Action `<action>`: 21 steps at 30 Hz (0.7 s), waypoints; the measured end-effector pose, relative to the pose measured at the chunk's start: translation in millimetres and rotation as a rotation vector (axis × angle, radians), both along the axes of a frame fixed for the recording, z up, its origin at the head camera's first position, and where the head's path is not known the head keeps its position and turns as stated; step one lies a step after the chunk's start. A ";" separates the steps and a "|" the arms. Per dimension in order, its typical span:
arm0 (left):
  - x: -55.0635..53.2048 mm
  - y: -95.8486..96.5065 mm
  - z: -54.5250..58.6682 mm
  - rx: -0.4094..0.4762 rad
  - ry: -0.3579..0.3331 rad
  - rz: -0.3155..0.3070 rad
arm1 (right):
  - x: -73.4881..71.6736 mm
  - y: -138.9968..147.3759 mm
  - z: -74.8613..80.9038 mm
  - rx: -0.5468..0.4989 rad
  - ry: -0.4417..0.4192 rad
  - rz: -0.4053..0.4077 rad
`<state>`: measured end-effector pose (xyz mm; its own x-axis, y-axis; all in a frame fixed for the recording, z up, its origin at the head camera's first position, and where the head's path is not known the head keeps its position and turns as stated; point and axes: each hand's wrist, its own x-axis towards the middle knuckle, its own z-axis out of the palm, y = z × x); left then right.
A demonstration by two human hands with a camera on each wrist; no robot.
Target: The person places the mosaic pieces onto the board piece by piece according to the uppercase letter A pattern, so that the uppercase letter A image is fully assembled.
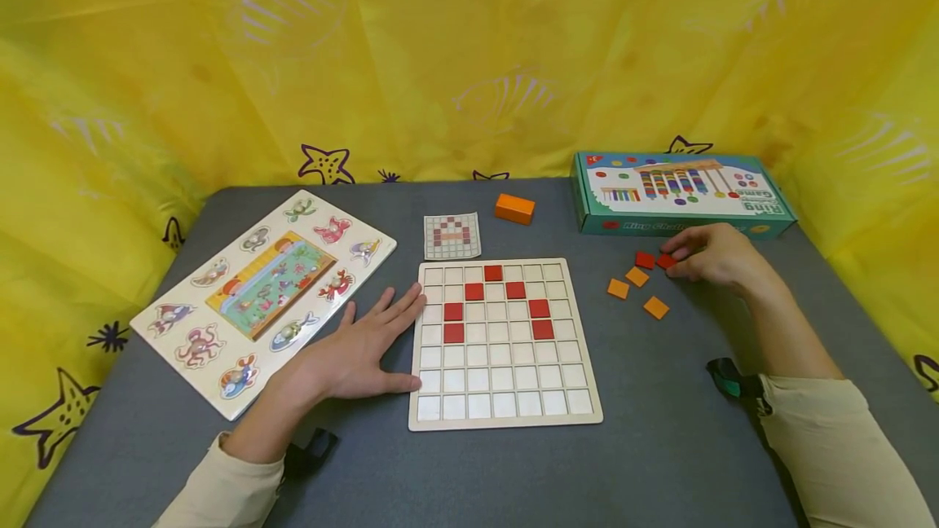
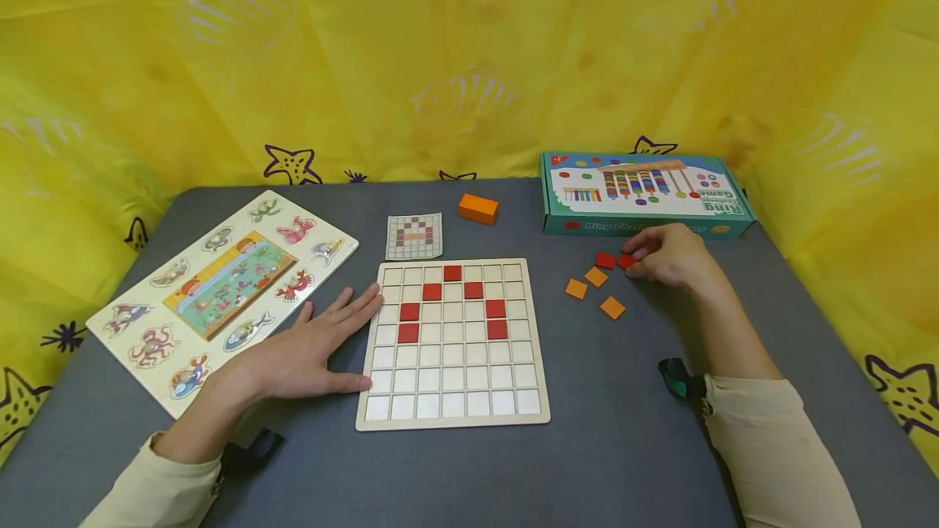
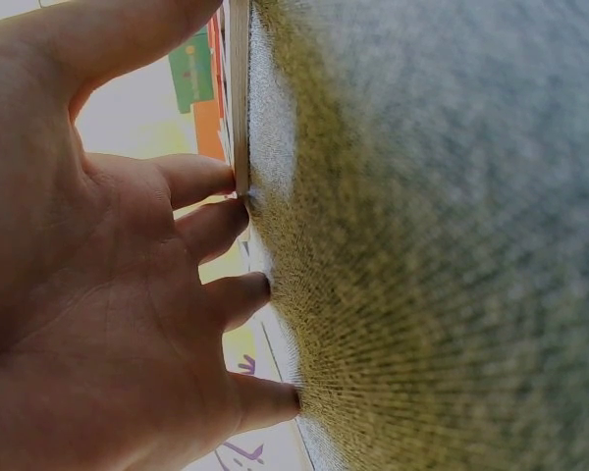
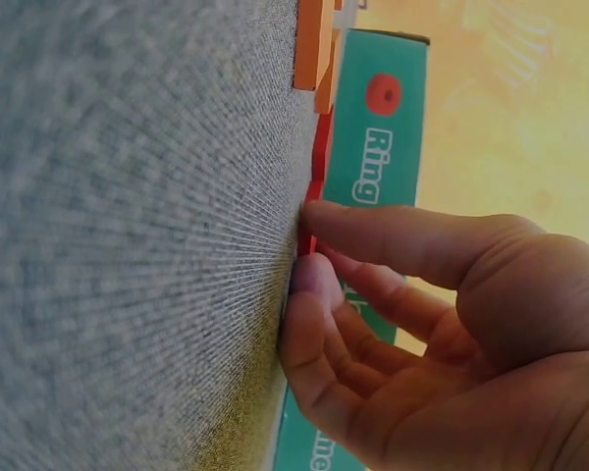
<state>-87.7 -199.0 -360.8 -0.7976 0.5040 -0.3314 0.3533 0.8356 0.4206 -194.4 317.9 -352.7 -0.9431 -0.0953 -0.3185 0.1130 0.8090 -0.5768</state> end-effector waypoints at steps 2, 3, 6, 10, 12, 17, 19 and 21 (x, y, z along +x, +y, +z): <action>0.0 -0.2 -0.2 0.000 0.000 0.001 | -0.4 0.1 0.5 0.007 0.002 0.002; -0.1 -0.2 -0.3 0.000 0.001 0.001 | -0.4 0.3 0.7 0.012 0.005 0.006; 0.2 -0.4 -0.4 0.000 0.000 0.001 | -0.3 0.2 1.5 0.022 0.013 0.012; 0.6 -0.2 -0.1 0.001 0.002 -0.002 | 0.5 -0.2 2.8 0.033 0.013 0.015; 0.8 0.1 0.1 0.001 0.004 -0.002 | 0.9 -0.1 3.6 0.038 0.017 0.021; 0.8 0.5 0.8 -0.001 0.003 0.002 | 2.4 -0.2 5.8 0.031 0.043 0.045; 0.9 0.6 1.1 -0.002 0.003 0.001 | 3.3 -0.7 6.6 0.021 0.053 0.054; 1.0 0.7 1.3 -0.003 0.003 0.001 | 4.2 -1.3 7.3 0.010 0.063 0.062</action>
<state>-86.7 -198.4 -359.5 -0.7991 0.5021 -0.3307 0.3537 0.8374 0.4167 -190.1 316.7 -345.4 -0.9536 -0.1512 -0.2604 0.0266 0.8191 -0.5731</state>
